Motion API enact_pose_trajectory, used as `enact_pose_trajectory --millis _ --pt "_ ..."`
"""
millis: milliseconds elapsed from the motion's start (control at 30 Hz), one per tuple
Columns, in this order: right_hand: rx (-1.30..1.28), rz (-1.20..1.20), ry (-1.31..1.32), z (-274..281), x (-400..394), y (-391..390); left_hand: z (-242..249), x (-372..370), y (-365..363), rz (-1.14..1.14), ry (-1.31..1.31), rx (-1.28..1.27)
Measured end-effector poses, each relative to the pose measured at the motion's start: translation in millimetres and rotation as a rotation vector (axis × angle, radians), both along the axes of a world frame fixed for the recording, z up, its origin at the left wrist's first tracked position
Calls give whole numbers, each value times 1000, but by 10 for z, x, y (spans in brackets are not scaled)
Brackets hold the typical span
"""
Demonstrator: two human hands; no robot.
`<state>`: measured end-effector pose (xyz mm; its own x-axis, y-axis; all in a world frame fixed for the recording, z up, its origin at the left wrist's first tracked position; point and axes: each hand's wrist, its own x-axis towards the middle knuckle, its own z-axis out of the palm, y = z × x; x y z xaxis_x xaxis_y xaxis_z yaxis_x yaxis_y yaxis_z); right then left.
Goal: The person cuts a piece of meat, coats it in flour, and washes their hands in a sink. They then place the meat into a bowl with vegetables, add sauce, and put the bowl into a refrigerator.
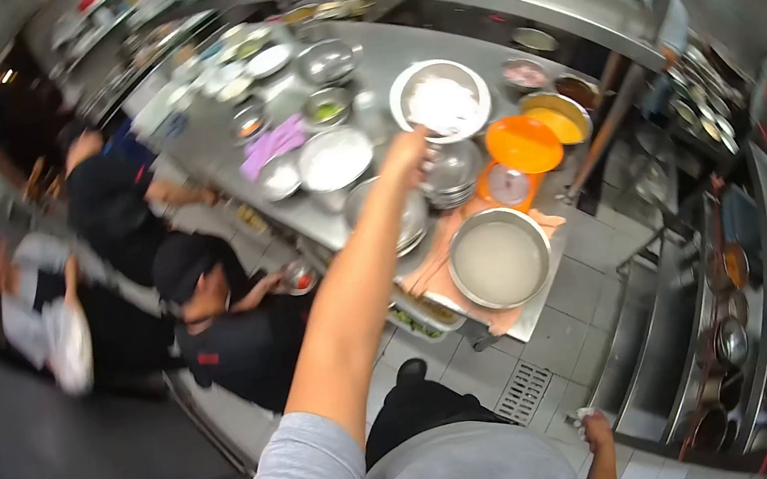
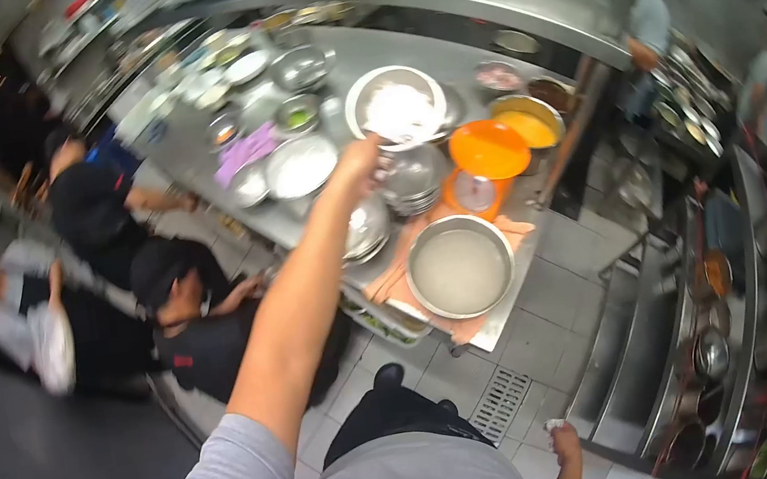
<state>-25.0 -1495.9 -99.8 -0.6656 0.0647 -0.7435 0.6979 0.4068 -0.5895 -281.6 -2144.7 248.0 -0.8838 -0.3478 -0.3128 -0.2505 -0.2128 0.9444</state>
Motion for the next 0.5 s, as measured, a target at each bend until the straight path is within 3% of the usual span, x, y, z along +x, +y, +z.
enact_pose_trajectory --millis 100,133,167,200,233,267,300,333,400,467,500 --pt "-25 -208 130 84 273 -21 -38 -963 -528 37 31 -26" --pt "-68 -364 81 252 446 -97 -423 -1550 -908 62 176 136" --pt "-117 -518 46 381 592 -153 -372 -1820 -923 220 101 -39" --pt "-100 -584 51 501 776 -241 -362 -2060 -1081 180 55 -178" --pt "-31 -616 36 623 975 -372 -824 -2654 -1513 175 25 -338" --pt "38 -644 17 718 1134 -497 -989 -2949 -1725 156 50 -425" --pt "57 -701 20 776 1305 -606 -1107 -3190 -1860 192 152 -156" --pt "21 -776 -33 855 1501 -716 -1271 -3551 -2194 185 -38 -159" --pt "9 -919 -101 1046 1894 -985 -1382 -3622 -2250 112 6 -175" --pt "193 -881 -190 1253 2270 -1324 -2223 -4229 -3114 -121 -50 -30" --pt "217 -958 -208 1317 2484 -1462 -2515 -4295 -3295 -428 156 -851"
